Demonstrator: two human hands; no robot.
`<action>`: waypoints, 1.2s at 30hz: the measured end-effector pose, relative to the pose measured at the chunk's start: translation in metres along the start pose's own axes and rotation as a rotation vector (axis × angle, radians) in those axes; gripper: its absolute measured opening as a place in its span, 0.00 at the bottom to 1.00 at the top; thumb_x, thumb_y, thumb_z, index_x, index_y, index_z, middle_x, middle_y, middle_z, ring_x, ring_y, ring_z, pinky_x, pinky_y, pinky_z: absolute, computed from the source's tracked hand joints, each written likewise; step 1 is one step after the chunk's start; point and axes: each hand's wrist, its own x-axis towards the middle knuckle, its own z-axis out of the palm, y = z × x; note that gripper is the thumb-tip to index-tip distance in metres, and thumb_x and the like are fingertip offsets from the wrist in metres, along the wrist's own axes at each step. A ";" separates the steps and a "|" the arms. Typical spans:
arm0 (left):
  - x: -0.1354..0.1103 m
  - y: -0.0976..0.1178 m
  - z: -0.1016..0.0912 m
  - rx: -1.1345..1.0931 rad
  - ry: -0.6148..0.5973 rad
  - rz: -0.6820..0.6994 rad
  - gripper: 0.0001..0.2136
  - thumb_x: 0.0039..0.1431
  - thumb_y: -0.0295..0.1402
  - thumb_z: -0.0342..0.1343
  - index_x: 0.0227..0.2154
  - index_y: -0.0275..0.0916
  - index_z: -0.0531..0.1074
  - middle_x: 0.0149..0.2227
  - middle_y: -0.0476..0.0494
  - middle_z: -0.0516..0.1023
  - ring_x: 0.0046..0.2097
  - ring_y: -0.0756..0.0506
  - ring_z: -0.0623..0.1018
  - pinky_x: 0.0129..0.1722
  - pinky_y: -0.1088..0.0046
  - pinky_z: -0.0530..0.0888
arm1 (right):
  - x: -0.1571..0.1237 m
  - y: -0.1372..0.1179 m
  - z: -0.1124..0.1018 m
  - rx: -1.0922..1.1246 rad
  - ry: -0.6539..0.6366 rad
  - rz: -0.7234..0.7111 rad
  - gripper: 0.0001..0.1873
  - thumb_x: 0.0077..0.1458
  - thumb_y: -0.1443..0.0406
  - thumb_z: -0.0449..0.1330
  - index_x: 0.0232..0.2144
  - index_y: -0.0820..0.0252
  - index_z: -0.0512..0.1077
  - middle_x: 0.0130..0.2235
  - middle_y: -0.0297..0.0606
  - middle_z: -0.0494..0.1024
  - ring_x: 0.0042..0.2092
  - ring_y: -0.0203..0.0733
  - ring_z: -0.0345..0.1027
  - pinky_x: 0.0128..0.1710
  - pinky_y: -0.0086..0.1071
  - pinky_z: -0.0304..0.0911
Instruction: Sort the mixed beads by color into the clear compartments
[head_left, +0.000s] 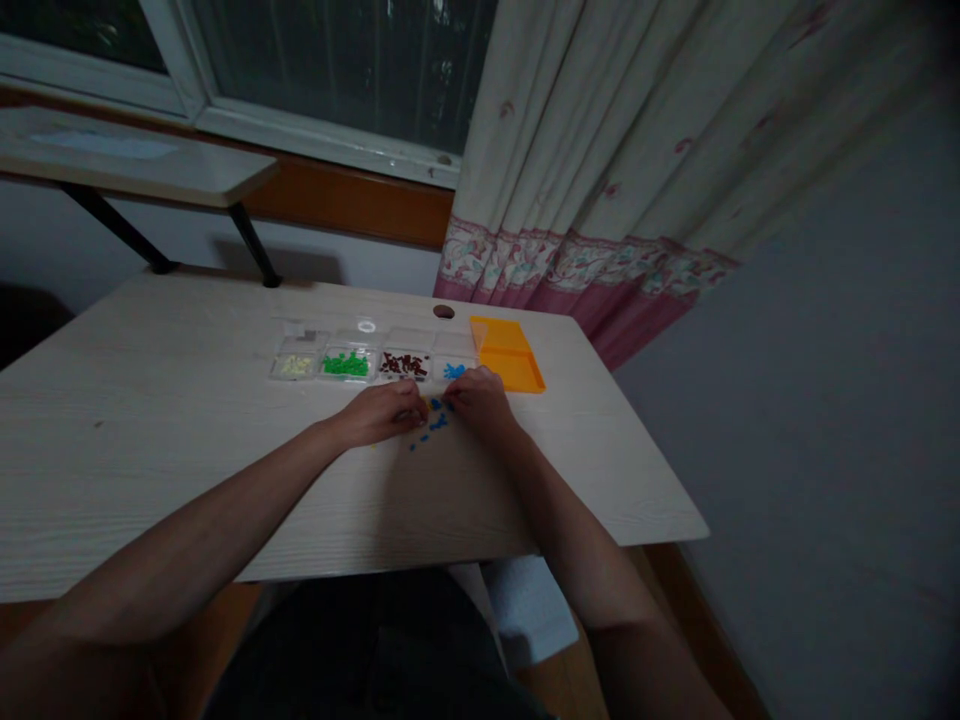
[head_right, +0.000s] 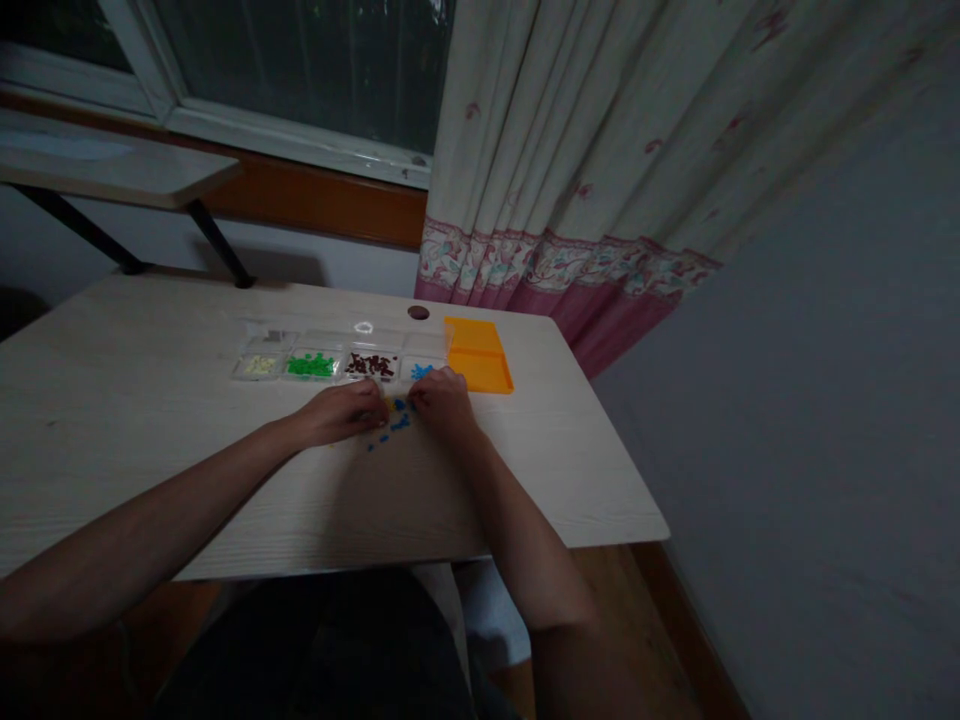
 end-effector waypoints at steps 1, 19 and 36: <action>0.001 0.000 0.002 0.010 0.014 -0.012 0.09 0.64 0.37 0.51 0.41 0.43 0.75 0.42 0.46 0.71 0.44 0.47 0.73 0.42 0.74 0.68 | 0.000 0.000 0.000 -0.001 0.002 0.006 0.06 0.56 0.64 0.61 0.33 0.53 0.79 0.38 0.37 0.77 0.45 0.44 0.63 0.43 0.35 0.50; 0.005 0.009 0.006 0.146 0.034 -0.130 0.08 0.64 0.36 0.50 0.39 0.41 0.72 0.39 0.44 0.73 0.40 0.46 0.74 0.37 0.73 0.69 | 0.009 0.033 0.009 0.049 0.381 0.237 0.14 0.60 0.57 0.57 0.36 0.57 0.79 0.38 0.41 0.77 0.44 0.46 0.61 0.46 0.38 0.52; 0.012 -0.003 0.014 -0.232 0.423 -0.237 0.14 0.62 0.42 0.49 0.31 0.37 0.72 0.28 0.48 0.69 0.30 0.50 0.68 0.32 0.75 0.66 | -0.004 -0.018 -0.001 0.085 0.259 -0.104 0.16 0.64 0.55 0.53 0.45 0.51 0.78 0.39 0.38 0.77 0.45 0.43 0.63 0.47 0.36 0.51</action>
